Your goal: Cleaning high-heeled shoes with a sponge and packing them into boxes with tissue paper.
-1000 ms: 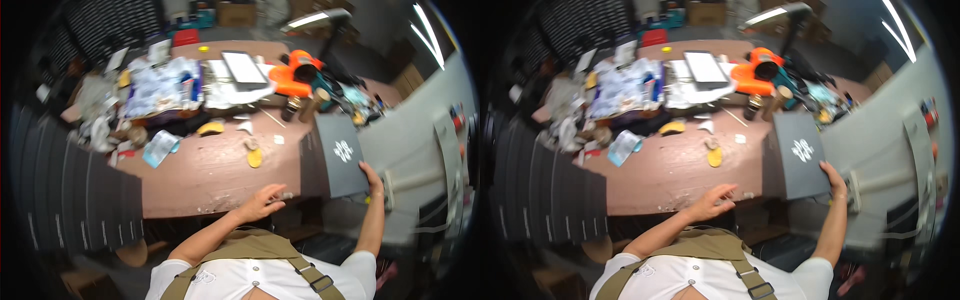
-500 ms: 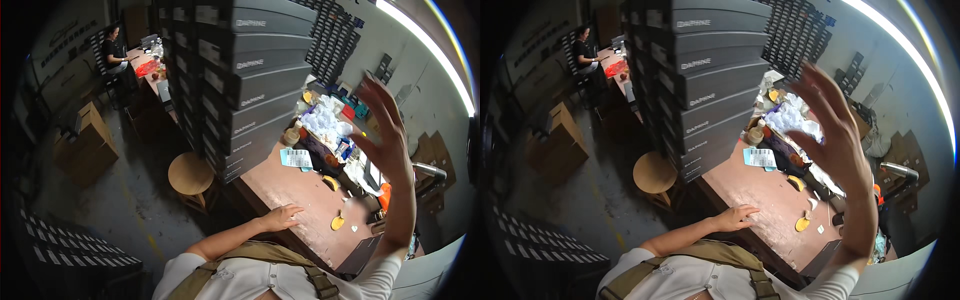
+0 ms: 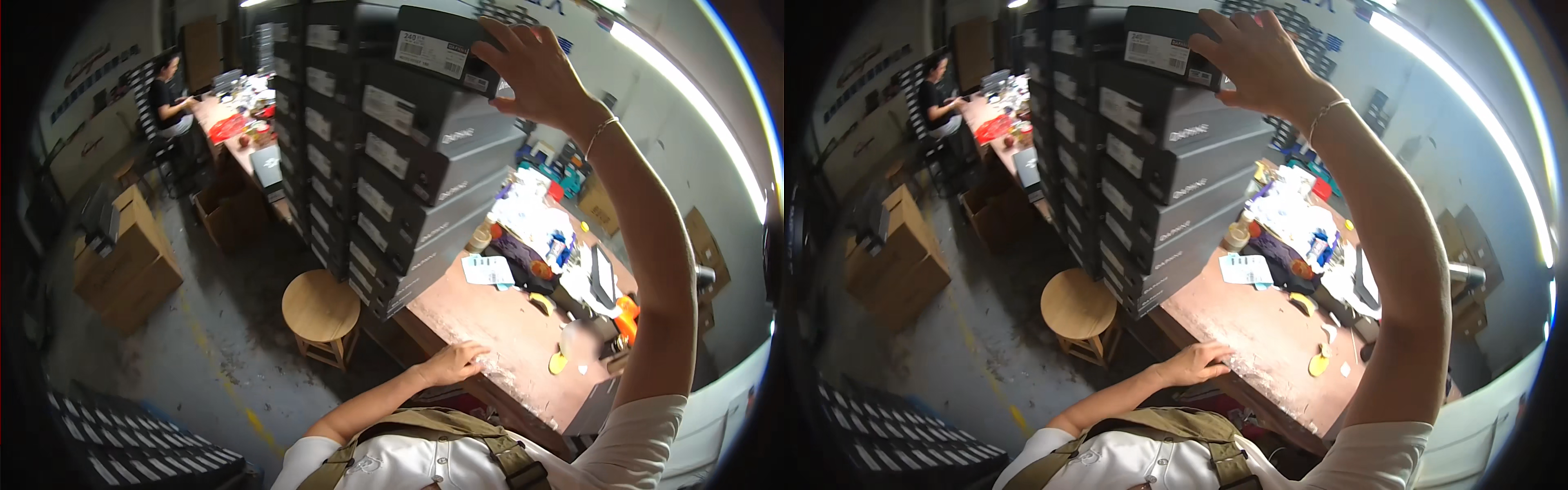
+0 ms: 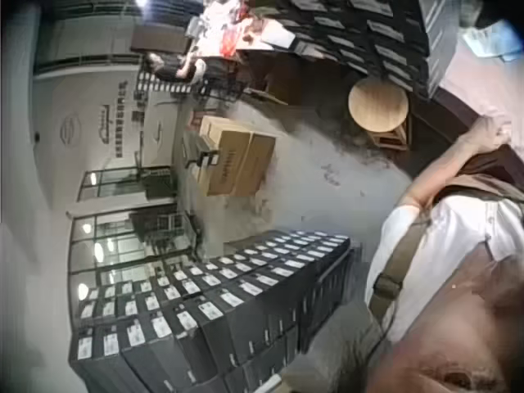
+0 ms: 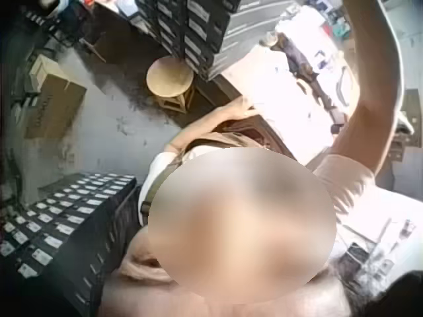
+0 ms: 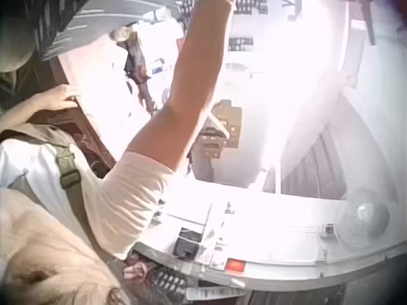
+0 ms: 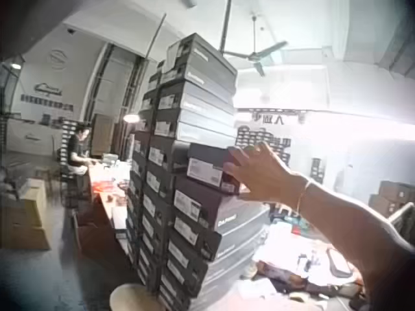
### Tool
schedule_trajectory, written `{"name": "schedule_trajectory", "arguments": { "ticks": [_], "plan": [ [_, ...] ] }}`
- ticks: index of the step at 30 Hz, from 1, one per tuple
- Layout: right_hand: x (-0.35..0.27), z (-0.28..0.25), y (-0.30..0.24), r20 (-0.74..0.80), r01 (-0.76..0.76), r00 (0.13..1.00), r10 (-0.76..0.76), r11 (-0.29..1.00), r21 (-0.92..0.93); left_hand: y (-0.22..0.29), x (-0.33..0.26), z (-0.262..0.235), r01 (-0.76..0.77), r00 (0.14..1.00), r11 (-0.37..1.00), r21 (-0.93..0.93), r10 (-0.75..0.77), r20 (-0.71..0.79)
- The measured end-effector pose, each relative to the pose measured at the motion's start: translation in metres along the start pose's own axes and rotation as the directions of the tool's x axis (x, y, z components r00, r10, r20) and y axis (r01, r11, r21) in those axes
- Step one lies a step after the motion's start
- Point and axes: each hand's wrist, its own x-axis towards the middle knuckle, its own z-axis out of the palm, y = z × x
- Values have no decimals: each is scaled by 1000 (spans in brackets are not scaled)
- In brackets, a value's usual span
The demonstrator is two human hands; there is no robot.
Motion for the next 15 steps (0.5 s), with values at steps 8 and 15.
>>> {"name": "schedule_trajectory", "arguments": {
  "ticks": [8, 15],
  "plan": [
    [-224, -6, -4, -180, -355, 899, 400, 904, 236, 45, 119, -49, -274, 928, 792, -545, 68, -367],
    [-438, -4, -128, 135, -394, 868, 478, 495, 774, -14, 146, 3, -195, 980, -158, -968, 10, -199]
  ]
}}
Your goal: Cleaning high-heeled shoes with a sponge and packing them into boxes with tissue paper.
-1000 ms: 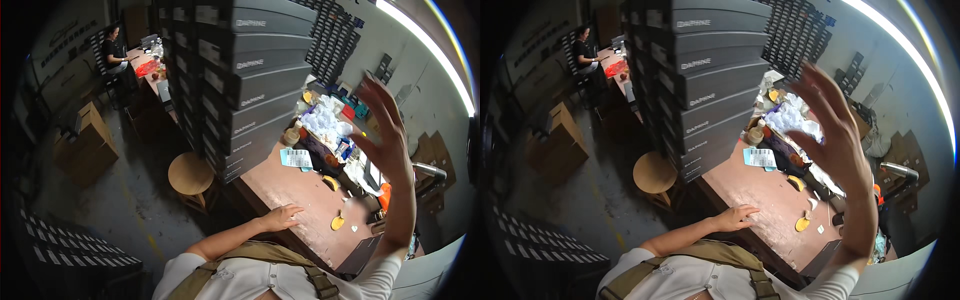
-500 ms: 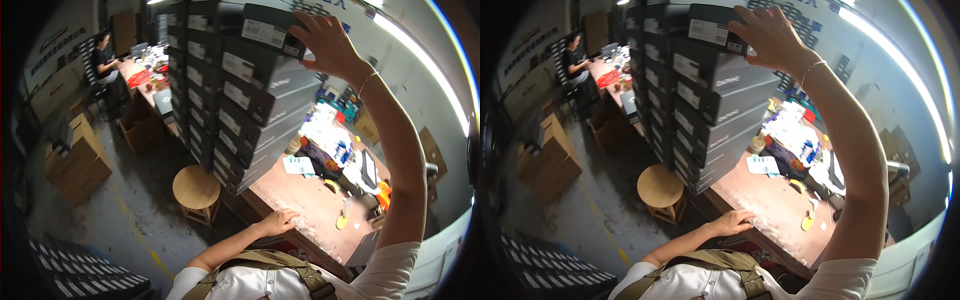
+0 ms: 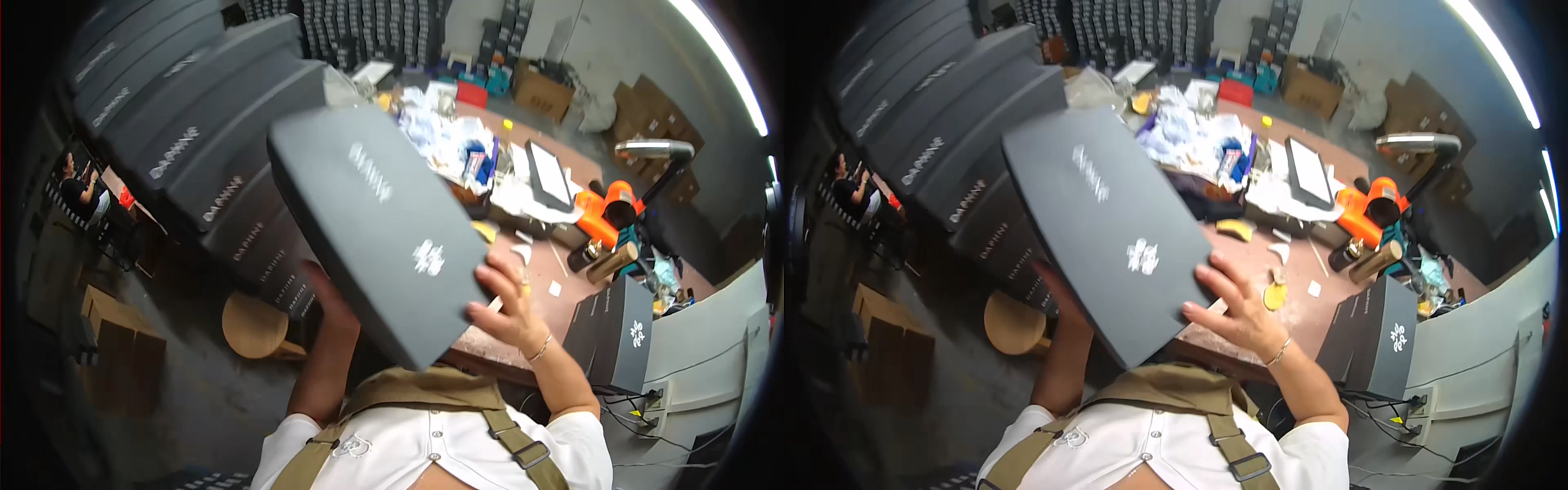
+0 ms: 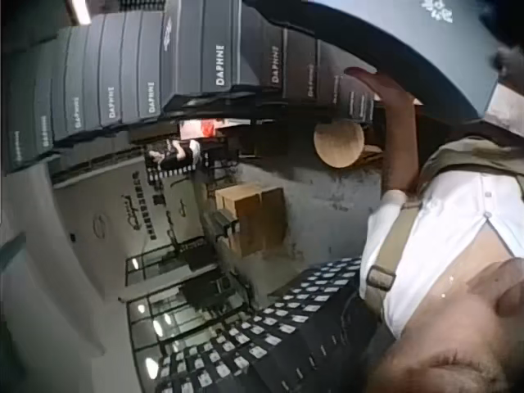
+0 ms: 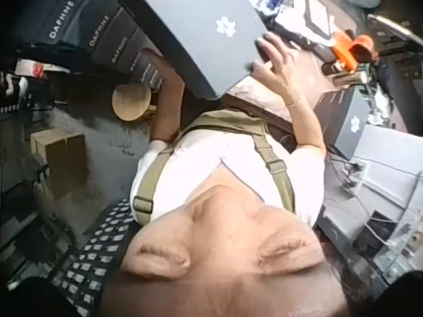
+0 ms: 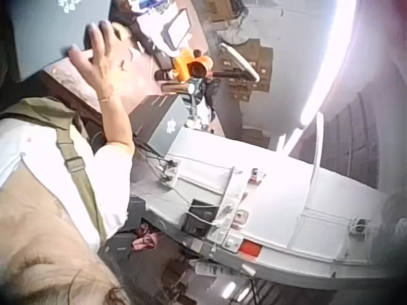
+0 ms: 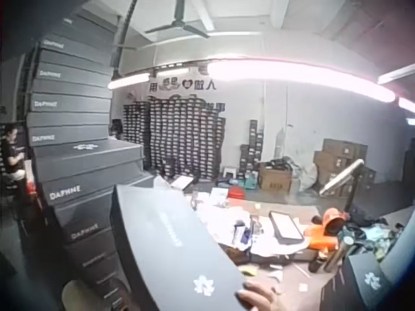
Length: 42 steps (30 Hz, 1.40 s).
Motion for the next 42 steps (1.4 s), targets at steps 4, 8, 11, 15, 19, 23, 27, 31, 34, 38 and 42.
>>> {"name": "schedule_trajectory", "arguments": {
  "ticks": [4, 8, 11, 15, 19, 23, 27, 31, 34, 38, 42],
  "plan": [
    [-91, 35, -5, 142, -282, 952, 271, 957, 67, -75, -22, -42, 231, 825, 860, 455, 75, -560],
    [-165, 87, 8, 312, -548, 814, 490, 826, 132, -100, -56, -179, 721, 495, 639, 267, -205, -845],
    [-214, 131, 44, 488, -959, 138, 862, -7, 284, -123, -32, -185, 796, 460, 514, 319, -172, -871],
    [-212, 142, 89, 724, -819, -266, 637, -546, 179, -118, -5, -179, 750, 361, 644, 152, -205, -910],
    [-138, 93, 88, 707, -676, -68, 704, -554, 487, -85, 12, -163, 797, 529, 439, 415, -178, -830],
    [-61, 157, 37, 567, -958, 156, 809, -15, 285, -16, 32, -160, 713, 634, 437, 549, -65, -771],
    [-58, 176, 45, 582, -940, 338, 739, 233, 250, 24, 54, -158, 375, 921, -532, 759, 122, -370],
    [-117, 174, 98, 440, -786, 304, 845, 484, -385, -26, 60, -150, 217, 916, -313, 925, -261, -304],
    [-116, 192, 115, 489, -699, 243, 837, 501, -510, -82, 34, -165, 153, 688, -263, 953, -664, -294],
    [-138, 191, 142, 391, -797, 265, 881, 428, -425, -89, 7, -157, 625, 562, -167, 763, -582, -587],
    [-105, 133, 134, 216, -950, 132, 967, 61, 305, -95, 7, -156, 783, 620, 276, 558, -427, -658]
  ]
}}
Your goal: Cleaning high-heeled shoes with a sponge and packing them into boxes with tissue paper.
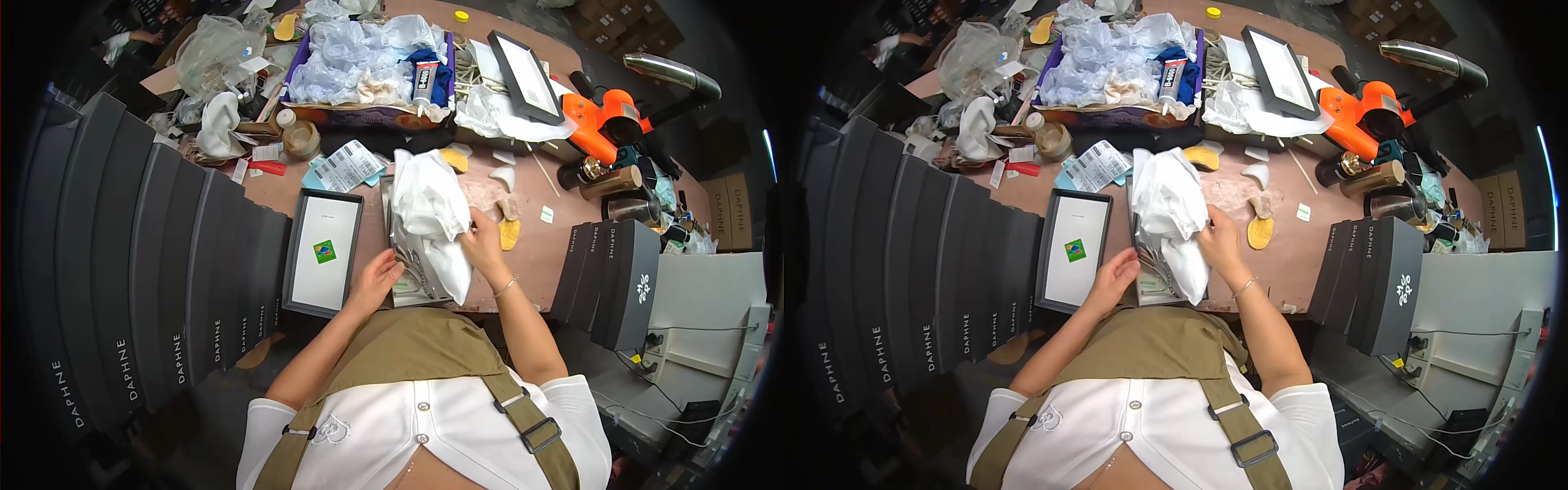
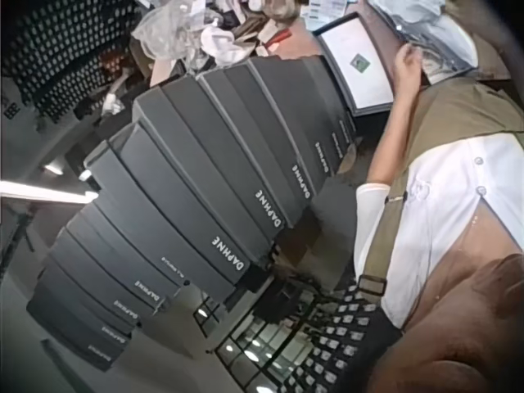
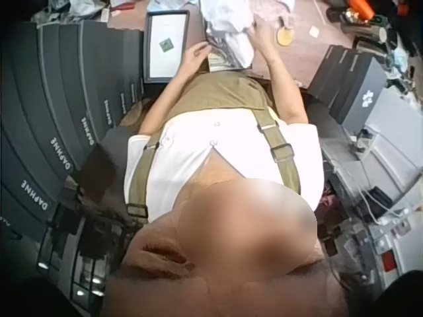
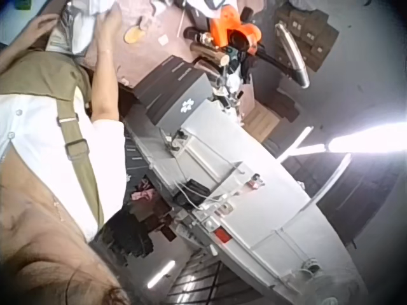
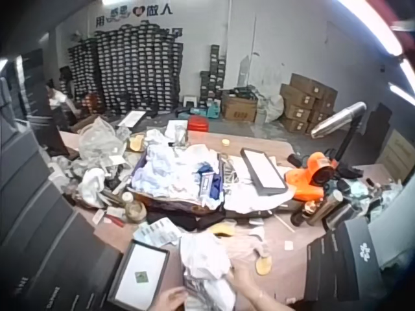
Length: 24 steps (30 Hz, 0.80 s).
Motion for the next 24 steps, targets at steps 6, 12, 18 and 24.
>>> {"name": "schedule_trajectory", "arguments": {
  "ticks": [6, 12, 18, 24],
  "plan": [
    [-52, 31, -31, -43, 554, 817, -575, 804, -216, 38, 15, 41, -78, 997, 881, -467, 80, -16],
    [-75, 4, -15, 463, 472, 809, -361, 869, -147, 34, 7, -44, -298, 945, 912, -282, 241, -220],
    [-14, 19, 45, 455, 447, 885, -97, 443, -777, 34, -29, -93, -173, 981, 915, -365, 127, -146],
    [18, 8, -60, 193, 443, 889, -415, 887, -133, 35, -45, -104, -11, 998, 975, -222, -3, -60]
  ]
}}
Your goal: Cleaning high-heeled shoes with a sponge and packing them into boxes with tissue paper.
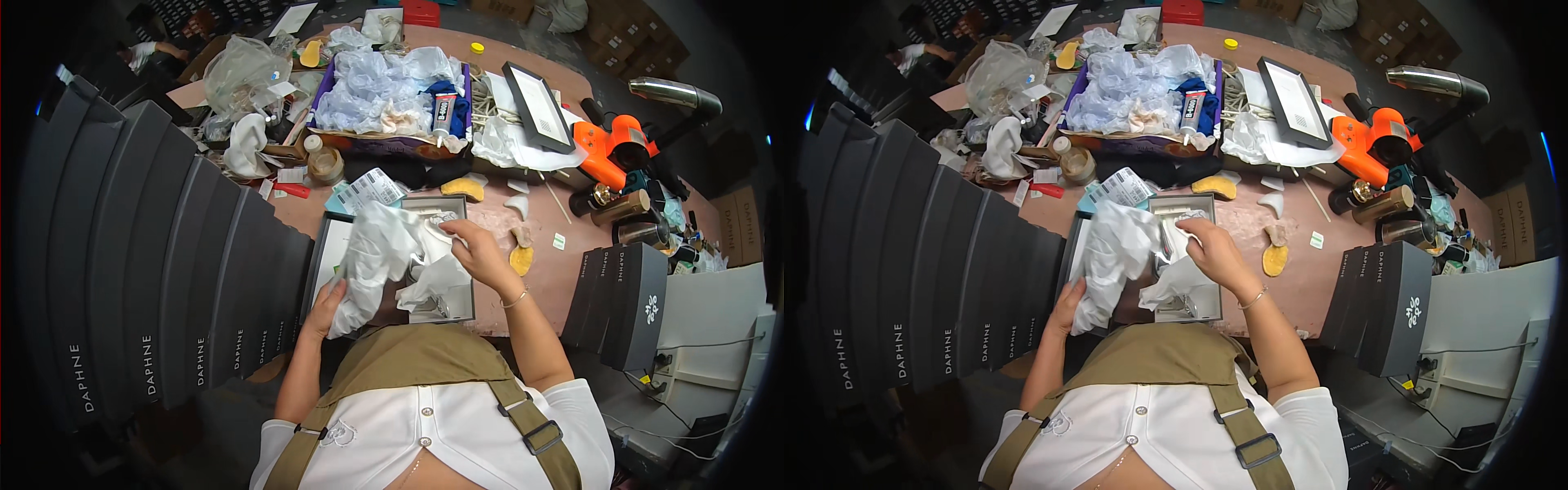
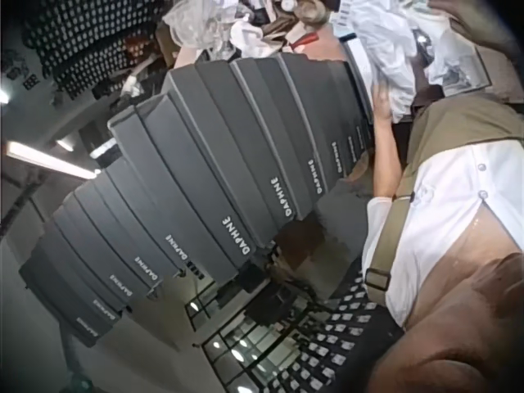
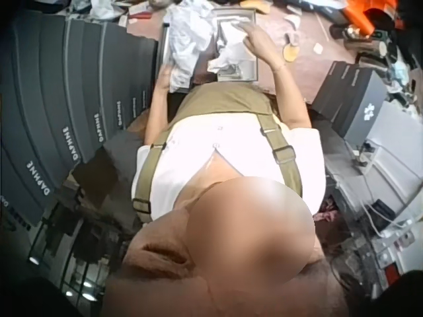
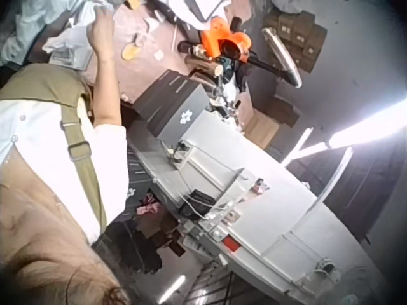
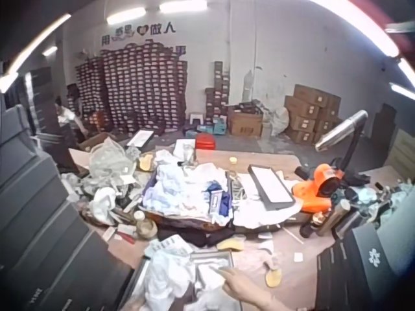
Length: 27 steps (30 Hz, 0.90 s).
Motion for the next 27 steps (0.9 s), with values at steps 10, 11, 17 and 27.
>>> {"name": "schedule_trajectory", "arguments": {
  "ticks": [10, 11, 17, 27],
  "plan": [
    [-74, 12, 21, 724, -703, 652, 226, 537, 466, 47, -16, 38, 124, 933, 610, 783, -341, 117],
    [-75, 9, 15, 712, -663, 676, 189, 577, 476, 58, -11, 44, 143, 920, 573, 807, -378, 106],
    [-83, -7, 9, 594, -696, 717, 364, 344, 630, 53, -35, 27, 108, 931, 990, 95, -134, 341],
    [-92, -67, 39, 157, -490, 782, 603, 439, 753, 66, -19, 3, -436, 727, 889, 140, 439, -528]
  ]
}}
